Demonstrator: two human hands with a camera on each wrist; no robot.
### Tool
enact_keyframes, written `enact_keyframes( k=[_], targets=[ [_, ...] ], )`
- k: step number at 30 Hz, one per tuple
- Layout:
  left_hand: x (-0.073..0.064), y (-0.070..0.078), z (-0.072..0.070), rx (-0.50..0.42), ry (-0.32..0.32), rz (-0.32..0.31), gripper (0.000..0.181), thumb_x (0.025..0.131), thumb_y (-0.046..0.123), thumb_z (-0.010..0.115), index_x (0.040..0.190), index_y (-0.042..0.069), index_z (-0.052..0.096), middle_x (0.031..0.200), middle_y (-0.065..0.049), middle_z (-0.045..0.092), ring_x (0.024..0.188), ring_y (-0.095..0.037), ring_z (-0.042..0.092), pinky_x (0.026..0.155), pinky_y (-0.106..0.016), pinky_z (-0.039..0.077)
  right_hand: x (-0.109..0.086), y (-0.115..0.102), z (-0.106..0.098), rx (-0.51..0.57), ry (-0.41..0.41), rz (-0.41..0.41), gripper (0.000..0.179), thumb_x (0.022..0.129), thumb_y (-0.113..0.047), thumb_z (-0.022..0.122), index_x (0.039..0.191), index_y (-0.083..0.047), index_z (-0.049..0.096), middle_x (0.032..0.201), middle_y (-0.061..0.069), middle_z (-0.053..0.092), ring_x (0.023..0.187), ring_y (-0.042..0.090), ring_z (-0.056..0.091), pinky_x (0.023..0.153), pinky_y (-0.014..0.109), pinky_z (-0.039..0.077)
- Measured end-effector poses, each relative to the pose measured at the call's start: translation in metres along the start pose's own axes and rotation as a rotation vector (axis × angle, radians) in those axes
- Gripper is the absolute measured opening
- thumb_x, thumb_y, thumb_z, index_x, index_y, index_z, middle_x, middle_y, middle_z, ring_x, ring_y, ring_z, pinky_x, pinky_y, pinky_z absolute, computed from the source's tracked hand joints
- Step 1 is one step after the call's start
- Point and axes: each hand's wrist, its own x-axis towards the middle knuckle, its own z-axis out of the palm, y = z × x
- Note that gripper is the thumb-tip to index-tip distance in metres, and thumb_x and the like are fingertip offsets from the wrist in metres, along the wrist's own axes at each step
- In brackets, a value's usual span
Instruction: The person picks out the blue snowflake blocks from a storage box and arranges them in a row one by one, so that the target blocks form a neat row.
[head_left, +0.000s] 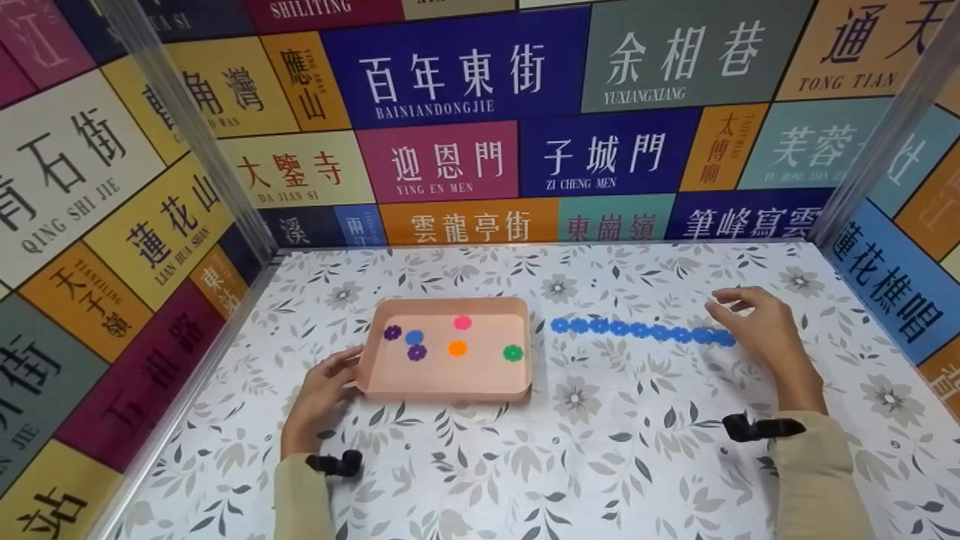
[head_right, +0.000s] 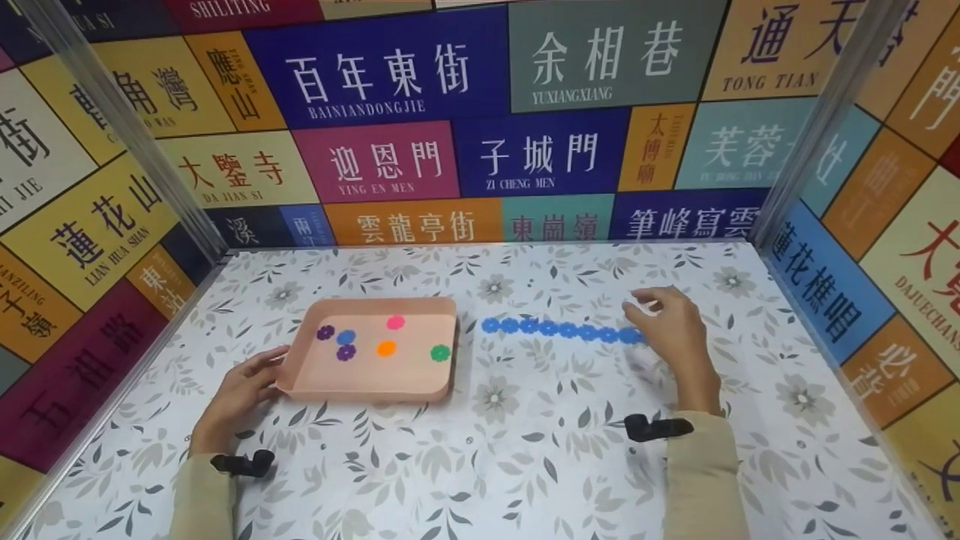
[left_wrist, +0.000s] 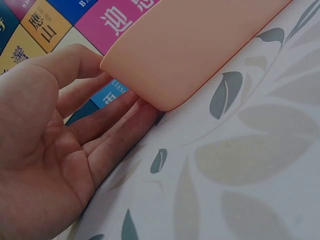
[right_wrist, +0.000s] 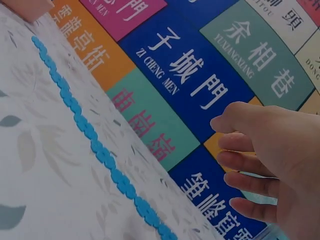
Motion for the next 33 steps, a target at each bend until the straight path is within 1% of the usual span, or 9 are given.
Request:
enact_keyframes(
  k=[3,5,10,12,13,15,22,28,33],
  targets=[
    [0.000,0.000,0.000,0.006,0.000,0.007,0.046,0.098,0.020,0.062,0.143,0.012,0.055,0.144,-0.016,0.057,0.114,-0.019,0.064,0.091,-0.028,0.056,-0.001,-0.015,0.000,0.012,-0.018,-0.025,0.061,0.096,-0.055,0.057,0.136,-0.009,0.061,0.134,0.018,0.057,0.118,0.038,0.053,0.078,0.032,0.046],
    [0.001,0.000,0.000,0.003,-0.005,0.010,0.046,0.099,0.020,0.061,0.144,0.012,0.054,0.145,-0.017,0.056,0.115,-0.020,0.064,0.091,-0.028,0.056,-0.002,-0.025,0.002,0.024,-0.024,-0.051,0.059,0.096,-0.054,0.058,0.135,-0.011,0.062,0.132,0.016,0.059,0.115,0.032,0.054,0.077,0.028,0.047],
    [0.001,0.000,0.001,0.004,-0.002,-0.010,0.046,0.099,0.019,0.060,0.144,0.015,0.054,0.145,-0.014,0.056,0.116,-0.020,0.064,0.093,-0.030,0.056,-0.007,-0.052,0.010,0.089,-0.035,-0.147,0.048,0.097,-0.048,0.061,0.131,-0.015,0.066,0.128,0.010,0.064,0.103,0.001,0.053,0.079,0.013,0.044],
    [0.002,0.000,0.001,0.015,0.002,-0.018,0.045,0.098,0.020,0.060,0.143,0.016,0.055,0.145,-0.012,0.056,0.117,-0.020,0.063,0.094,-0.030,0.056,-0.009,-0.062,0.014,0.110,-0.051,-0.178,0.045,0.097,-0.046,0.061,0.129,-0.016,0.067,0.127,0.008,0.065,0.098,-0.007,0.051,0.081,0.010,0.042],
    [0.002,0.000,0.001,0.016,0.002,-0.019,0.045,0.098,0.020,0.060,0.143,0.016,0.055,0.146,-0.012,0.056,0.118,-0.021,0.063,0.095,-0.031,0.056,-0.010,-0.066,0.016,0.118,-0.061,-0.190,0.044,0.097,-0.046,0.061,0.129,-0.016,0.067,0.127,0.008,0.065,0.097,-0.008,0.051,0.080,0.009,0.042],
    [0.002,0.000,0.001,0.024,0.003,-0.023,0.045,0.099,0.020,0.060,0.143,0.016,0.055,0.146,-0.012,0.056,0.118,-0.021,0.063,0.095,-0.031,0.056,-0.012,-0.074,0.020,0.126,-0.079,-0.210,0.042,0.098,-0.045,0.061,0.129,-0.017,0.067,0.126,0.007,0.065,0.096,-0.008,0.052,0.080,0.009,0.043],
    [0.003,-0.001,0.001,0.026,0.007,-0.036,0.046,0.099,0.022,0.060,0.144,0.018,0.054,0.147,-0.010,0.055,0.119,-0.019,0.062,0.093,-0.028,0.056,-0.017,-0.094,0.035,0.143,-0.127,-0.282,0.038,0.098,-0.042,0.061,0.128,-0.019,0.067,0.124,0.004,0.066,0.100,0.000,0.056,0.081,0.012,0.045],
    [0.002,-0.002,0.001,-0.021,0.001,0.007,0.045,0.098,0.015,0.061,0.143,0.011,0.055,0.145,-0.016,0.056,0.115,-0.018,0.064,0.087,-0.028,0.057,-0.024,-0.108,0.044,0.173,-0.157,-0.336,0.034,0.099,-0.036,0.063,0.127,-0.018,0.067,0.125,0.005,0.066,0.101,-0.001,0.056,0.084,0.019,0.047],
    [0.002,-0.001,0.002,0.003,0.006,0.006,0.045,0.099,0.018,0.060,0.144,0.012,0.055,0.147,-0.016,0.055,0.115,-0.019,0.064,0.088,-0.028,0.057,-0.028,-0.119,0.057,0.192,-0.193,-0.384,0.035,0.097,-0.031,0.065,0.130,-0.019,0.066,0.126,0.003,0.064,0.107,0.015,0.059,0.085,0.023,0.049]
  ],
)
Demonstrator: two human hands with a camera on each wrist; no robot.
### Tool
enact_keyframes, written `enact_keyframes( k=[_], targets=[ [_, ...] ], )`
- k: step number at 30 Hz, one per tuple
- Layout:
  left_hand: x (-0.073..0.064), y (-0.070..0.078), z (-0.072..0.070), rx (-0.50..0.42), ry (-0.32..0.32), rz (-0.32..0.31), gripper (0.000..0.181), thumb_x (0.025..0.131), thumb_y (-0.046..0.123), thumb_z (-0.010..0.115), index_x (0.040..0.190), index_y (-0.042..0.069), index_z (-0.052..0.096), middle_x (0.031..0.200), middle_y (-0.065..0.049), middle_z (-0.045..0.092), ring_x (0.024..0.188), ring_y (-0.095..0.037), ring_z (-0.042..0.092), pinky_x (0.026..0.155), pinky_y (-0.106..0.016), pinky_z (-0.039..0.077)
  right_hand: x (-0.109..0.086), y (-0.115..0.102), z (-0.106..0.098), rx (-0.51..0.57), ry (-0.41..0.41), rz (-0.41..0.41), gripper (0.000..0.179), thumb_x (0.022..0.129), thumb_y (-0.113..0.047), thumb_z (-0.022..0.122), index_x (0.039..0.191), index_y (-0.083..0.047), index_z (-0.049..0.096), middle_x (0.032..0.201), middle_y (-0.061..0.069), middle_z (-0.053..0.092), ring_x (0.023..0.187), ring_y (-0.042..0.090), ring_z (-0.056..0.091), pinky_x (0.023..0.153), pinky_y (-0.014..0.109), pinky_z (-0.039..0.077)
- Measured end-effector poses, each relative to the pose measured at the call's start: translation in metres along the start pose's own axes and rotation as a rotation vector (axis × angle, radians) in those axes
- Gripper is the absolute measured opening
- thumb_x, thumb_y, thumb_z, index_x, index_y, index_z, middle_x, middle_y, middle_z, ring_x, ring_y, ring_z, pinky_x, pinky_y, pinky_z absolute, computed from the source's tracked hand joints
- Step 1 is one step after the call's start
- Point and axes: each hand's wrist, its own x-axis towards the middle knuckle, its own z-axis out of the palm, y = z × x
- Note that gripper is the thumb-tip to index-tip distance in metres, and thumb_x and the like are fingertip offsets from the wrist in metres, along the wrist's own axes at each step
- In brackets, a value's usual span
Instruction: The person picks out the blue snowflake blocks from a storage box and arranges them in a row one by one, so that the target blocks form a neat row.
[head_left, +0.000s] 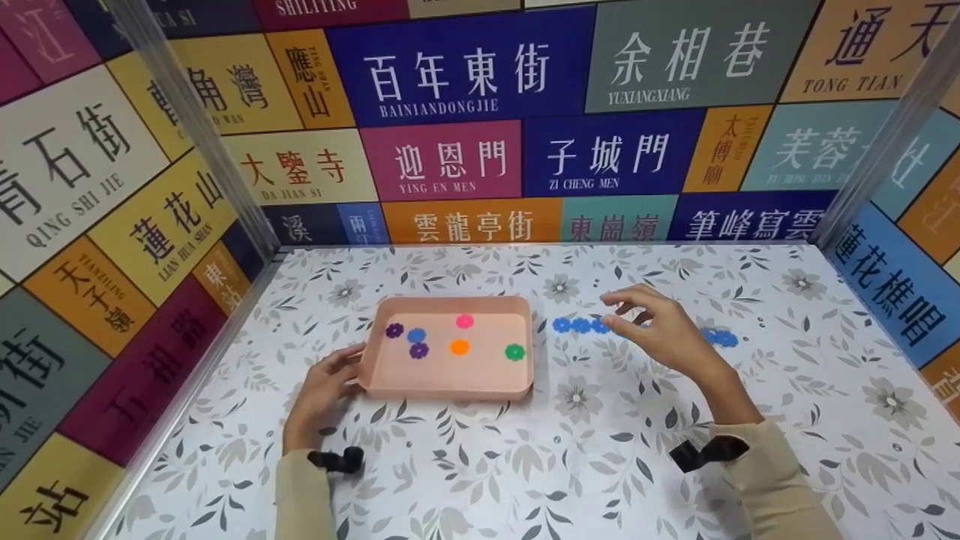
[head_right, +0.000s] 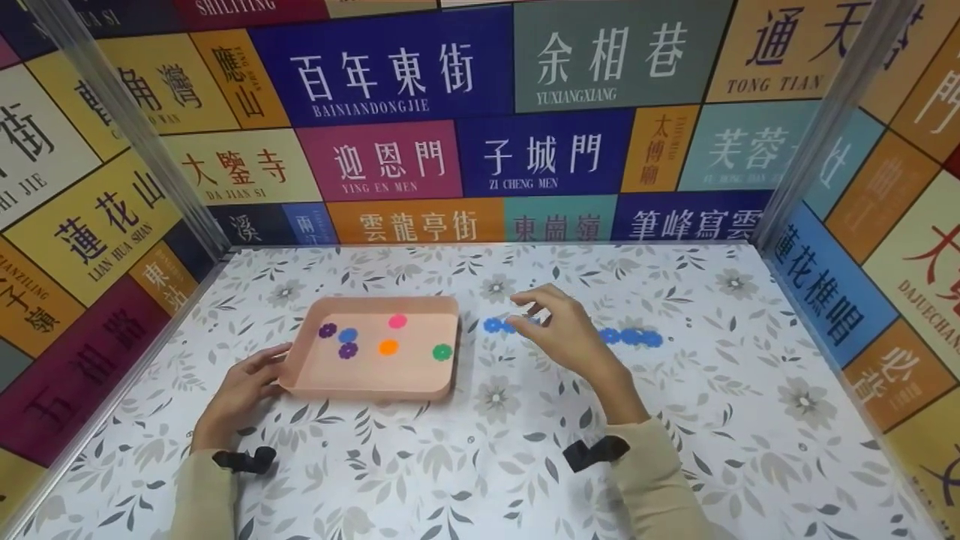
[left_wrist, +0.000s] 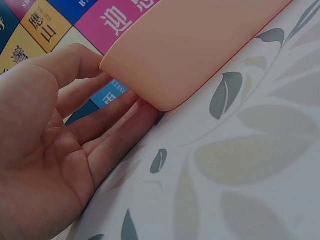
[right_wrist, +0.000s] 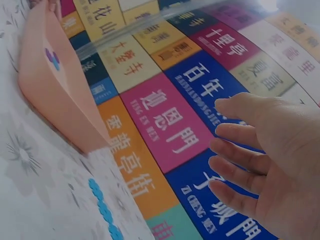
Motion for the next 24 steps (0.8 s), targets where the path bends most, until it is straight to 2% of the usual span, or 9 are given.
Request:
enact_keyframes(
  k=[2,7,9,13,17,24],
  targets=[
    [0.000,0.000,0.000,0.001,0.003,-0.005,0.045,0.099,0.018,0.060,0.143,0.013,0.055,0.147,-0.016,0.055,0.116,-0.021,0.064,0.088,-0.029,0.057,0.003,-0.002,0.009,0.002,-0.017,-0.014,0.038,0.096,-0.032,0.067,0.132,-0.018,0.064,0.127,0.003,0.063,0.109,0.022,0.059,0.087,0.028,0.051],
    [0.002,-0.001,-0.002,-0.002,-0.003,-0.017,0.044,0.098,0.018,0.060,0.142,0.013,0.056,0.145,-0.015,0.056,0.113,-0.020,0.065,0.090,-0.030,0.057,0.012,-0.008,0.035,0.005,-0.061,-0.017,0.050,0.095,-0.036,0.068,0.139,-0.015,0.058,0.133,0.007,0.059,0.112,0.024,0.058,0.092,0.047,0.052],
    [0.002,-0.002,-0.003,-0.004,-0.004,-0.018,0.045,0.098,0.018,0.060,0.143,0.013,0.055,0.145,-0.015,0.056,0.112,-0.019,0.065,0.091,-0.031,0.057,0.017,-0.012,0.045,0.008,-0.083,-0.008,0.054,0.095,-0.037,0.068,0.142,-0.015,0.054,0.136,0.009,0.057,0.114,0.025,0.057,0.094,0.050,0.051],
    [0.002,-0.002,-0.003,-0.006,-0.007,-0.009,0.044,0.099,0.018,0.060,0.142,0.013,0.055,0.145,-0.015,0.056,0.113,-0.020,0.065,0.092,-0.032,0.057,0.028,-0.023,0.063,0.034,-0.120,0.020,0.056,0.095,-0.037,0.067,0.144,-0.014,0.052,0.138,0.010,0.055,0.118,0.030,0.057,0.096,0.050,0.051],
    [0.001,-0.002,-0.003,-0.001,-0.006,-0.005,0.044,0.099,0.019,0.059,0.142,0.014,0.056,0.146,-0.013,0.056,0.116,-0.020,0.064,0.091,-0.031,0.057,0.042,-0.035,0.082,0.069,-0.143,0.041,0.053,0.095,-0.035,0.069,0.141,-0.014,0.055,0.135,0.011,0.057,0.120,0.032,0.056,0.098,0.050,0.051],
    [0.001,-0.002,-0.002,-0.007,-0.003,0.035,0.043,0.099,0.015,0.058,0.142,0.008,0.055,0.143,-0.020,0.057,0.110,-0.020,0.066,0.086,-0.028,0.057,0.067,-0.051,0.116,0.062,-0.156,0.010,0.048,0.092,-0.028,0.073,0.134,-0.008,0.061,0.127,0.015,0.061,0.119,0.035,0.057,0.097,0.048,0.051]
  ],
)
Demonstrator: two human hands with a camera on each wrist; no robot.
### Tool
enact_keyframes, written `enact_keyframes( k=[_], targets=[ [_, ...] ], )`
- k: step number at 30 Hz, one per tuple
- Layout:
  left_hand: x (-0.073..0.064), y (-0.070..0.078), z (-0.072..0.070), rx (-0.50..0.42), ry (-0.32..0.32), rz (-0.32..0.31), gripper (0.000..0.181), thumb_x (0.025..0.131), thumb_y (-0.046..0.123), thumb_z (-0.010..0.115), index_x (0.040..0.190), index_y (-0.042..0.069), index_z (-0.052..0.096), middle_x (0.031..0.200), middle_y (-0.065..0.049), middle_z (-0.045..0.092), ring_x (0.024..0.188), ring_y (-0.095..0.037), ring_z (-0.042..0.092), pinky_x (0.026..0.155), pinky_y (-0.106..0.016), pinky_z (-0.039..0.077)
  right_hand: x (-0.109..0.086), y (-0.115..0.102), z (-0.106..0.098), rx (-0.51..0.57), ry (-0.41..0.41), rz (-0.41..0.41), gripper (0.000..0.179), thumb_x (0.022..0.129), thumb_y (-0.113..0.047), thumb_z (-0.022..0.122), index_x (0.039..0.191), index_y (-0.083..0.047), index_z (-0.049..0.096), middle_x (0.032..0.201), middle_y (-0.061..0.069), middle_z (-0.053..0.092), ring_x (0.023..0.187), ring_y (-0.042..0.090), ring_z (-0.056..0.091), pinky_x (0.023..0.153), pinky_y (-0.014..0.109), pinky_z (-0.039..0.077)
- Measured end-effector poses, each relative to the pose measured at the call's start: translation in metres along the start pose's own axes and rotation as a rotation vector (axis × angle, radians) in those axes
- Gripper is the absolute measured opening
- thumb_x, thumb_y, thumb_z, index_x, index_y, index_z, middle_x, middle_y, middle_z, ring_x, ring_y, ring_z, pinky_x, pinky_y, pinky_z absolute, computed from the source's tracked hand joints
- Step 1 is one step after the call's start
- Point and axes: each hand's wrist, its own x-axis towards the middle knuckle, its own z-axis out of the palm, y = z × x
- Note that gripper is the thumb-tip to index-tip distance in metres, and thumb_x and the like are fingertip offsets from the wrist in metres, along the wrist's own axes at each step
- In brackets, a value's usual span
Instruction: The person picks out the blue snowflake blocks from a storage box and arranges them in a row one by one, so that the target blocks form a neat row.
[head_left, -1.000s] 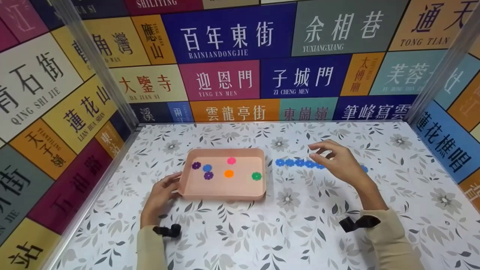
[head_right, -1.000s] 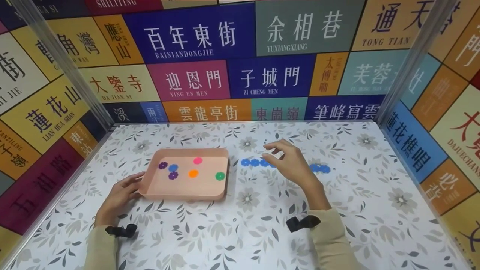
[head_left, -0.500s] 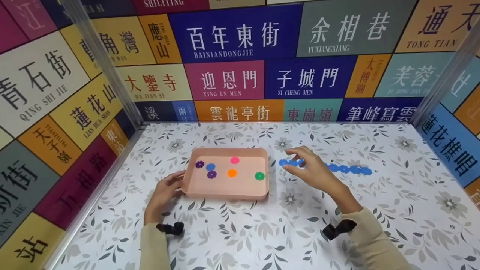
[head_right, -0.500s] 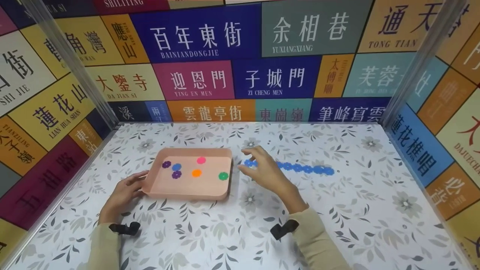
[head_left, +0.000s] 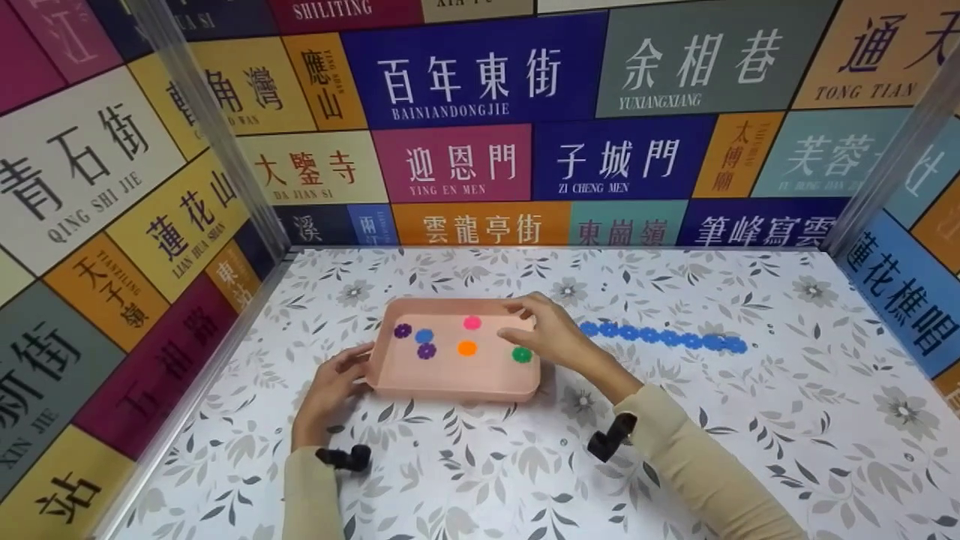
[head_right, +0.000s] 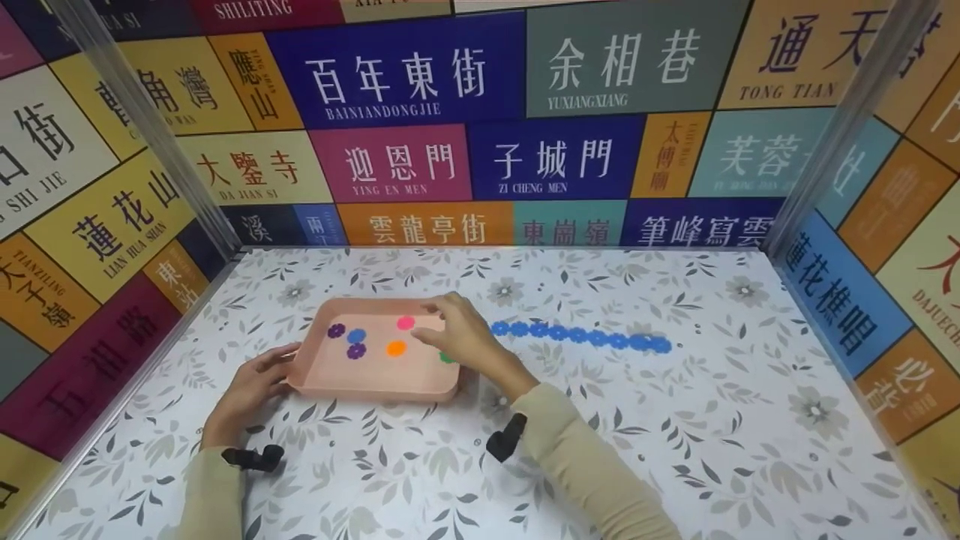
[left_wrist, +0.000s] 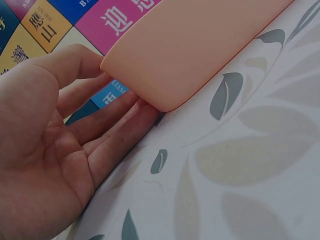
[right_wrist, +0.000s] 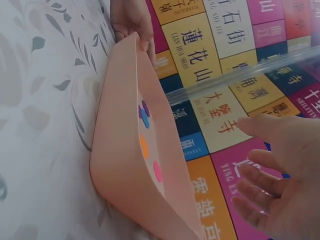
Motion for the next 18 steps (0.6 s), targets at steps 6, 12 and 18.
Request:
enact_keyframes(
  k=[6,12,18],
  targets=[
    [0.001,-0.001,0.000,-0.024,0.002,-0.001,0.043,0.098,0.013,0.060,0.141,0.008,0.056,0.141,-0.019,0.059,0.108,-0.018,0.067,0.086,-0.029,0.058,0.019,-0.011,0.026,-0.020,-0.033,-0.002,0.046,0.091,-0.027,0.074,0.130,-0.007,0.064,0.124,0.016,0.064,0.116,0.037,0.058,0.097,0.047,0.051],
    [0.001,-0.002,0.000,-0.042,-0.001,-0.019,0.044,0.098,0.014,0.060,0.141,0.010,0.056,0.142,-0.018,0.058,0.109,-0.020,0.067,0.088,-0.030,0.058,0.035,-0.019,0.048,-0.046,-0.059,0.051,0.047,0.090,-0.032,0.074,0.130,-0.008,0.065,0.125,0.012,0.064,0.118,0.030,0.058,0.096,0.042,0.053],
    [0.001,0.000,-0.001,-0.036,0.002,-0.051,0.045,0.098,0.015,0.059,0.142,0.014,0.055,0.144,-0.015,0.058,0.114,-0.023,0.065,0.092,-0.032,0.057,0.052,-0.021,0.065,-0.011,-0.096,0.091,0.048,0.092,-0.031,0.072,0.132,-0.005,0.063,0.128,0.014,0.062,0.121,0.034,0.058,0.100,0.044,0.052]
  ],
)
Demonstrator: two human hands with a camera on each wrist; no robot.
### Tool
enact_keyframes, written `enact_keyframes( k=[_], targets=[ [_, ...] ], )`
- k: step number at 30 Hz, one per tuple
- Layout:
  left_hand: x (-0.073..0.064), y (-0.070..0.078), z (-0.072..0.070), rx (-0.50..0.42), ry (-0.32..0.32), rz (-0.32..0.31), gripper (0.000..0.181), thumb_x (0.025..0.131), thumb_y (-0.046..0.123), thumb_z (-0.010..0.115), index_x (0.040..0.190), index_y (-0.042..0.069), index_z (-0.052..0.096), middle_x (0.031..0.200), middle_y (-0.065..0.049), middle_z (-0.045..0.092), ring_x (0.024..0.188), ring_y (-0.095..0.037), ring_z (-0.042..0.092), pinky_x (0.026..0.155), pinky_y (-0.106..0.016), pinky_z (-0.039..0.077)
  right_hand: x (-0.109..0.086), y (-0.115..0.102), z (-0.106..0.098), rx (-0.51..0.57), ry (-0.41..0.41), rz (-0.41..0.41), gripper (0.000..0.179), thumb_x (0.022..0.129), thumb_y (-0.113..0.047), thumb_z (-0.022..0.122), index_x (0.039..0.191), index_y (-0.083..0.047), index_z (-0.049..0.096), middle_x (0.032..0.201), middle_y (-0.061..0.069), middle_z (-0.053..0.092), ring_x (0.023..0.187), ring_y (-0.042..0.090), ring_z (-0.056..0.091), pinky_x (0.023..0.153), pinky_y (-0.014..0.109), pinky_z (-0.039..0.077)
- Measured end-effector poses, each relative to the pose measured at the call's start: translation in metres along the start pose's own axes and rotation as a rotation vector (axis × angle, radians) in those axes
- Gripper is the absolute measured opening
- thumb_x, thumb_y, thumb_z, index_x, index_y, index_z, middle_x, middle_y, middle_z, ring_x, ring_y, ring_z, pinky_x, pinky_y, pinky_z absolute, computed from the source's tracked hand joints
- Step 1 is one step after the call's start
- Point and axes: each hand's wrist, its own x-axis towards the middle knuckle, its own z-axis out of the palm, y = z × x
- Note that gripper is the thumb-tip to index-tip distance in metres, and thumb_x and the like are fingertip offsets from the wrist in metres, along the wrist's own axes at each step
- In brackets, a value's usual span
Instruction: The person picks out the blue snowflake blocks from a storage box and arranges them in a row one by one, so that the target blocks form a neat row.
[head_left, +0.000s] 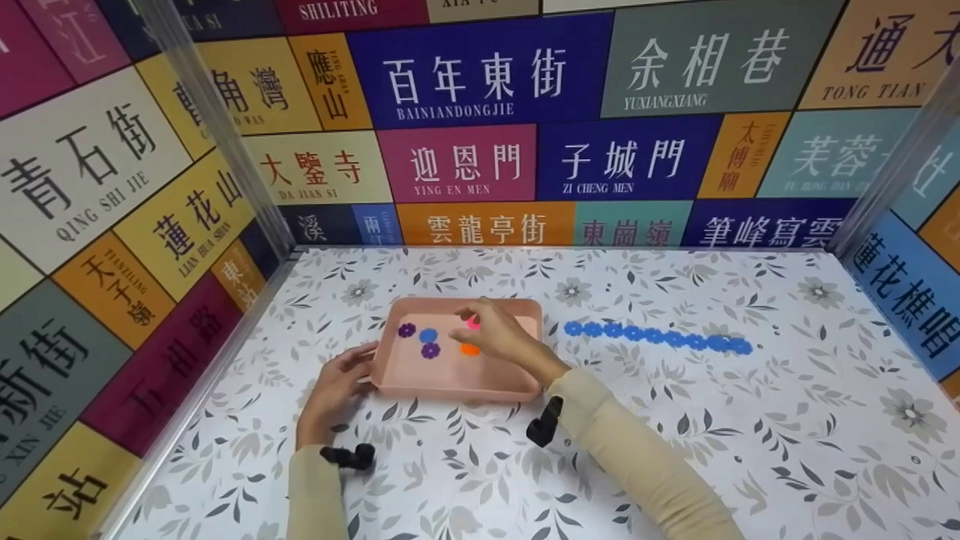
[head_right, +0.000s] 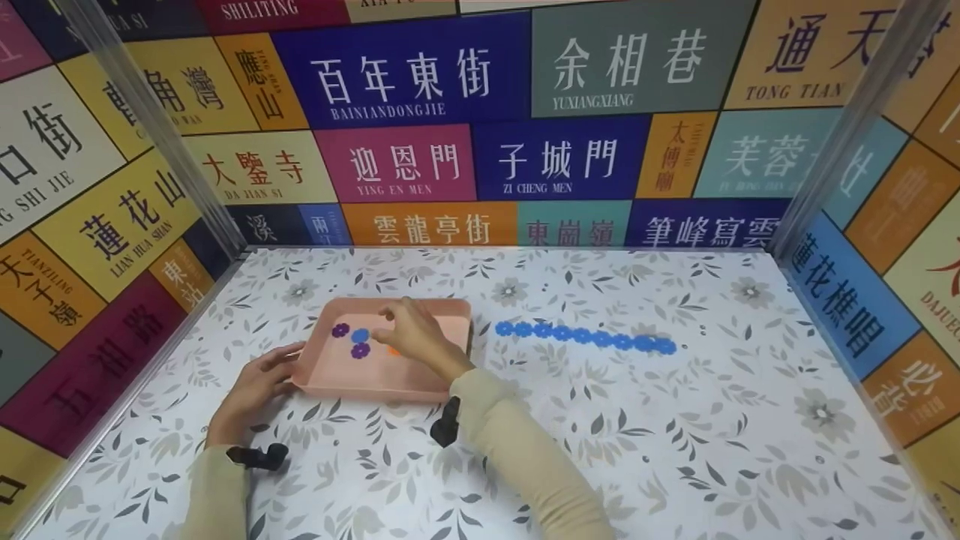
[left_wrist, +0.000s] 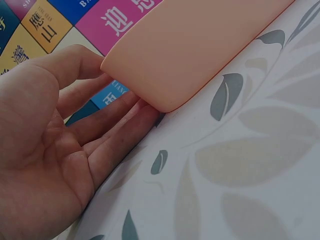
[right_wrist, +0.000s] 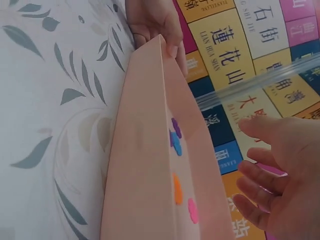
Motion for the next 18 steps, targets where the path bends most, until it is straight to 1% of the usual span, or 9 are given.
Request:
enact_keyframes(
  k=[5,7,12,14,18],
  targets=[
    [0.000,0.002,0.002,0.022,0.012,-0.033,0.045,0.097,0.017,0.059,0.142,0.017,0.056,0.144,-0.012,0.057,0.117,-0.023,0.063,0.094,-0.034,0.056,0.012,0.004,0.009,0.026,-0.019,0.016,0.047,0.094,-0.029,0.070,0.132,-0.004,0.062,0.129,0.015,0.061,0.119,0.033,0.060,0.101,0.043,0.052],
    [-0.001,0.003,0.002,0.017,0.010,-0.027,0.045,0.097,0.016,0.059,0.142,0.017,0.056,0.144,-0.012,0.057,0.117,-0.024,0.063,0.095,-0.034,0.056,0.017,0.005,0.012,0.035,-0.016,0.016,0.046,0.094,-0.028,0.070,0.131,-0.003,0.063,0.129,0.016,0.062,0.118,0.031,0.060,0.101,0.043,0.052],
    [-0.001,0.002,0.002,0.016,-0.003,0.013,0.044,0.099,0.016,0.058,0.142,0.012,0.055,0.145,-0.016,0.057,0.115,-0.024,0.064,0.092,-0.033,0.056,0.028,0.007,0.023,0.057,-0.021,0.027,0.044,0.093,-0.026,0.070,0.129,0.000,0.064,0.130,0.018,0.065,0.120,0.031,0.061,0.102,0.041,0.052],
    [0.000,0.001,0.002,0.018,-0.002,0.009,0.043,0.099,0.016,0.058,0.142,0.012,0.055,0.145,-0.016,0.056,0.115,-0.023,0.064,0.092,-0.032,0.056,0.032,0.007,0.028,0.052,-0.037,0.042,0.045,0.093,-0.025,0.071,0.130,-0.001,0.064,0.132,0.017,0.065,0.122,0.030,0.060,0.103,0.041,0.052],
    [-0.001,0.002,0.002,0.019,0.006,-0.013,0.044,0.098,0.017,0.059,0.142,0.014,0.056,0.145,-0.013,0.057,0.115,-0.022,0.064,0.093,-0.033,0.056,0.039,0.003,0.036,0.030,-0.062,0.087,0.046,0.093,-0.026,0.071,0.132,-0.004,0.063,0.136,0.013,0.063,0.126,0.028,0.058,0.106,0.041,0.050]
  ],
)
